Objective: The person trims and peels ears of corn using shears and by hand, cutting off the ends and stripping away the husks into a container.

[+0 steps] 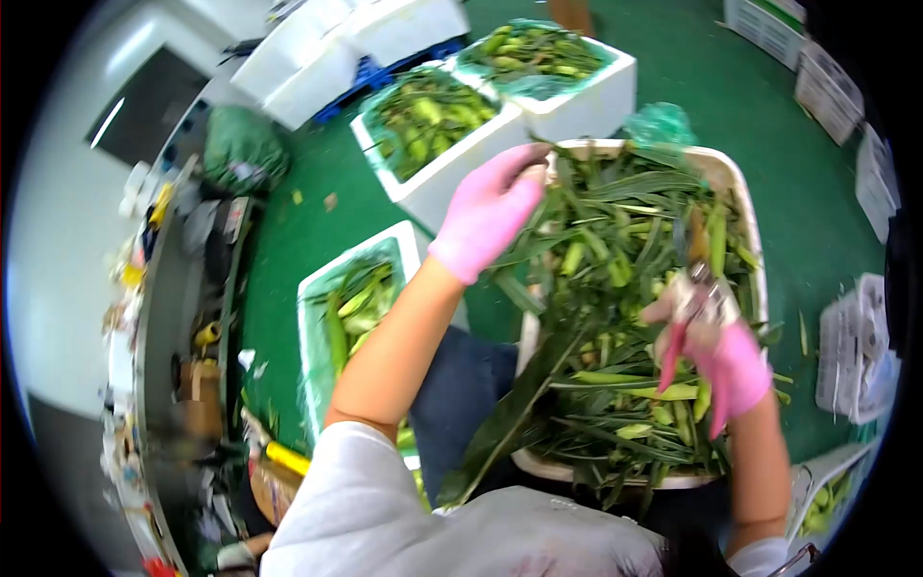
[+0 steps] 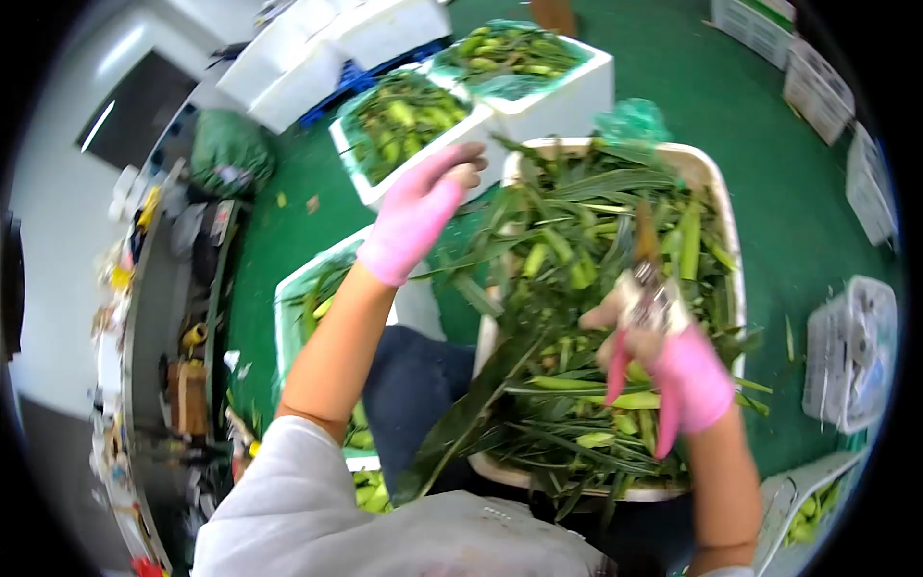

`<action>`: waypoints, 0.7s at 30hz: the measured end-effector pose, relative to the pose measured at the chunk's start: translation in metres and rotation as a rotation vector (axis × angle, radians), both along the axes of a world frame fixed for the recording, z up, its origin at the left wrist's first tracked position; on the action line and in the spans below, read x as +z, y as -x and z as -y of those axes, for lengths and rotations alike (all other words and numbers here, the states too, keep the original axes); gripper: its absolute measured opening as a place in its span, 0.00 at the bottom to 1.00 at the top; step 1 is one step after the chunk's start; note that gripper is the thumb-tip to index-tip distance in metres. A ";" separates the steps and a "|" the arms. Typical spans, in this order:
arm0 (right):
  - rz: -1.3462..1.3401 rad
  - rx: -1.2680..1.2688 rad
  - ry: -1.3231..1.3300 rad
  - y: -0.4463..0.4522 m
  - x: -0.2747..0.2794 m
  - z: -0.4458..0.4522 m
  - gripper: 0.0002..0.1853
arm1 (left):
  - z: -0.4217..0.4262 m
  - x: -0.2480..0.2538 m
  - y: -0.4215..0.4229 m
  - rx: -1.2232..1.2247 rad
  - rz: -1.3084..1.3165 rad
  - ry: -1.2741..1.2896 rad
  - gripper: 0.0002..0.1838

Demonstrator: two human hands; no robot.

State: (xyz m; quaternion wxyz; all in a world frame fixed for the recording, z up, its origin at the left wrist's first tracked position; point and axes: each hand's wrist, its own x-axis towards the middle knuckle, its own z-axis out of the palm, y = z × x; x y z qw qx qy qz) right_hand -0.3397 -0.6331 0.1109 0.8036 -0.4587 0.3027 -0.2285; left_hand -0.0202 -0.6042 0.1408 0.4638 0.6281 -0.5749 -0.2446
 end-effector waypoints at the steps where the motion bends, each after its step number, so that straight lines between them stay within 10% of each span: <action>1: 0.097 0.052 -0.076 -0.019 -0.017 -0.032 0.32 | -0.034 -0.003 -0.019 0.069 -0.178 0.051 0.26; 6: -0.203 0.305 -0.258 -0.078 -0.103 -0.129 0.31 | -0.231 -0.105 -0.118 0.838 -0.349 0.409 0.25; 11: -0.682 0.440 0.241 -0.072 -0.237 -0.146 0.37 | -0.461 -0.241 -0.166 1.472 -0.329 0.048 0.14; 16: -0.634 0.429 -0.166 -0.099 -0.228 -0.129 0.27 | -0.472 -0.344 -0.163 1.159 -0.212 -0.632 0.14; 21: -0.396 0.208 -0.293 -0.056 -0.146 -0.126 0.32 | -0.358 -0.340 -0.217 0.898 0.826 -0.452 0.13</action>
